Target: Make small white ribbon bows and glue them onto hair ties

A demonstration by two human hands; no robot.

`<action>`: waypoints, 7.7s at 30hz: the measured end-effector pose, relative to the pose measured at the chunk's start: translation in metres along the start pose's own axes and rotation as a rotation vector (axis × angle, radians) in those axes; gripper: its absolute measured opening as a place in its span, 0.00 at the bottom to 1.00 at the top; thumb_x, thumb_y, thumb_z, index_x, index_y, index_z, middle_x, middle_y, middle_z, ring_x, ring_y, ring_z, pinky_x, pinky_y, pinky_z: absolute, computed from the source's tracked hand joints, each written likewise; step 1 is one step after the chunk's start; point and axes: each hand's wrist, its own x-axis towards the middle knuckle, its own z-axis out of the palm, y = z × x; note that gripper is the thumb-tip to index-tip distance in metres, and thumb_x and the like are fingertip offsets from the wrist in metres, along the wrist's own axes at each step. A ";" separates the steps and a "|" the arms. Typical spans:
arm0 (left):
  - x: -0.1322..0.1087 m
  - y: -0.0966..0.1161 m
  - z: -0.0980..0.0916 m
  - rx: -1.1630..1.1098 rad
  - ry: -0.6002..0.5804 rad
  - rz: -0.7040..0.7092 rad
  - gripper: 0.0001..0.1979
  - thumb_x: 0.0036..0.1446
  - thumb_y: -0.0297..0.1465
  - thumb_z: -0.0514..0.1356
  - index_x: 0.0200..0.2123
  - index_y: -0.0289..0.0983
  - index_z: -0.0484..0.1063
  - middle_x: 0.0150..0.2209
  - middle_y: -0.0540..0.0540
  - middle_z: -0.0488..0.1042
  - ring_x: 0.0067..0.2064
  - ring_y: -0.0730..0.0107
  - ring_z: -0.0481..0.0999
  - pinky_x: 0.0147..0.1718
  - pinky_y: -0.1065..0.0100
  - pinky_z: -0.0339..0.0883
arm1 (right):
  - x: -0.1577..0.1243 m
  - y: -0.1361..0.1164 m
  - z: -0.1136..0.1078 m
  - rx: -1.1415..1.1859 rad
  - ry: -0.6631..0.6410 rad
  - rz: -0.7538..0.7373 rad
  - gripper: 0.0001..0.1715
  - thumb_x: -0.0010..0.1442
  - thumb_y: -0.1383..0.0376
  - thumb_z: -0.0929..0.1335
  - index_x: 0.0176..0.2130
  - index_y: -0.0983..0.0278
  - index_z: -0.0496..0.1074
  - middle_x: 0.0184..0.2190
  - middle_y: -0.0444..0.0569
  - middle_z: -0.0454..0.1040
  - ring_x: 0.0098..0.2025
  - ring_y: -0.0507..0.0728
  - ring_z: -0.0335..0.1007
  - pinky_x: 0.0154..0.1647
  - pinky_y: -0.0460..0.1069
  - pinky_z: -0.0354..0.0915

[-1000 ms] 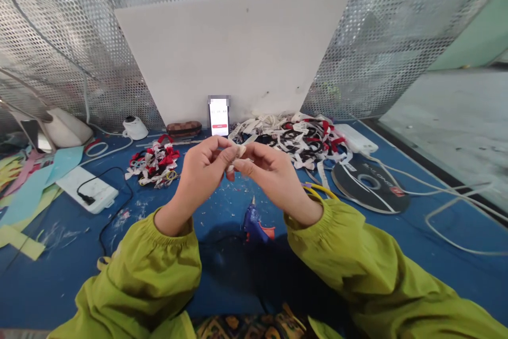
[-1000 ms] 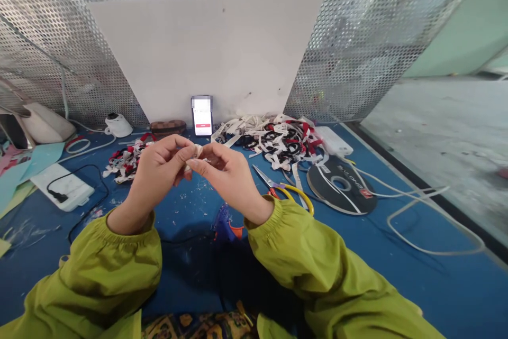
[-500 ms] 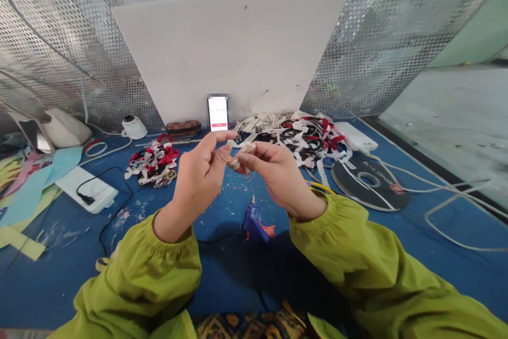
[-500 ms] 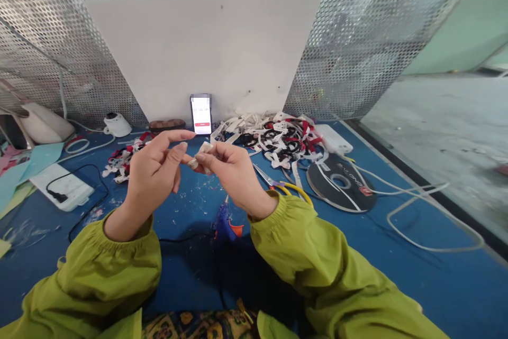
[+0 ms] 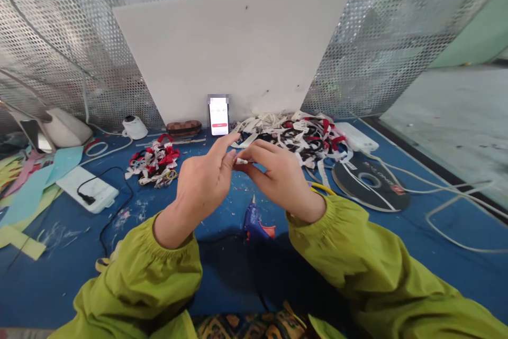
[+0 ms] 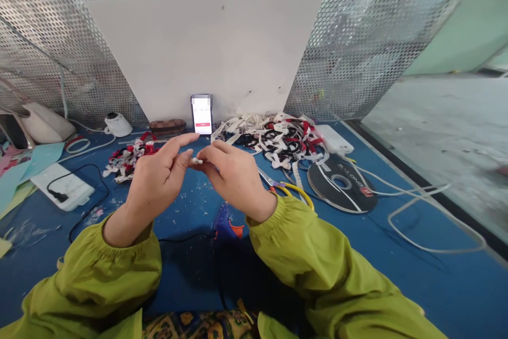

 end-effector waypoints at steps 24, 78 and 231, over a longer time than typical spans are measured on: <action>-0.001 0.001 0.005 0.079 0.087 0.049 0.18 0.57 0.29 0.55 0.50 0.38 0.74 0.21 0.49 0.77 0.19 0.72 0.70 0.21 0.71 0.57 | 0.000 -0.002 0.001 0.078 0.029 0.037 0.06 0.61 0.67 0.66 0.33 0.63 0.73 0.29 0.47 0.72 0.30 0.53 0.68 0.30 0.48 0.60; 0.011 -0.014 -0.011 -0.772 -0.392 -0.065 0.13 0.53 0.36 0.65 0.26 0.37 0.64 0.20 0.54 0.64 0.20 0.79 0.62 0.19 0.74 0.57 | 0.012 -0.004 -0.018 0.959 -0.382 0.445 0.20 0.55 0.51 0.70 0.26 0.65 0.70 0.19 0.41 0.69 0.22 0.49 0.65 0.26 0.45 0.63; 0.007 0.005 0.041 -1.439 0.092 -0.834 0.07 0.43 0.29 0.70 0.21 0.33 0.75 0.22 0.51 0.71 0.25 0.79 0.66 0.27 0.74 0.59 | -0.013 -0.008 0.033 0.350 0.235 0.130 0.13 0.61 0.67 0.64 0.25 0.62 0.60 0.22 0.40 0.60 0.24 0.50 0.56 0.28 0.47 0.55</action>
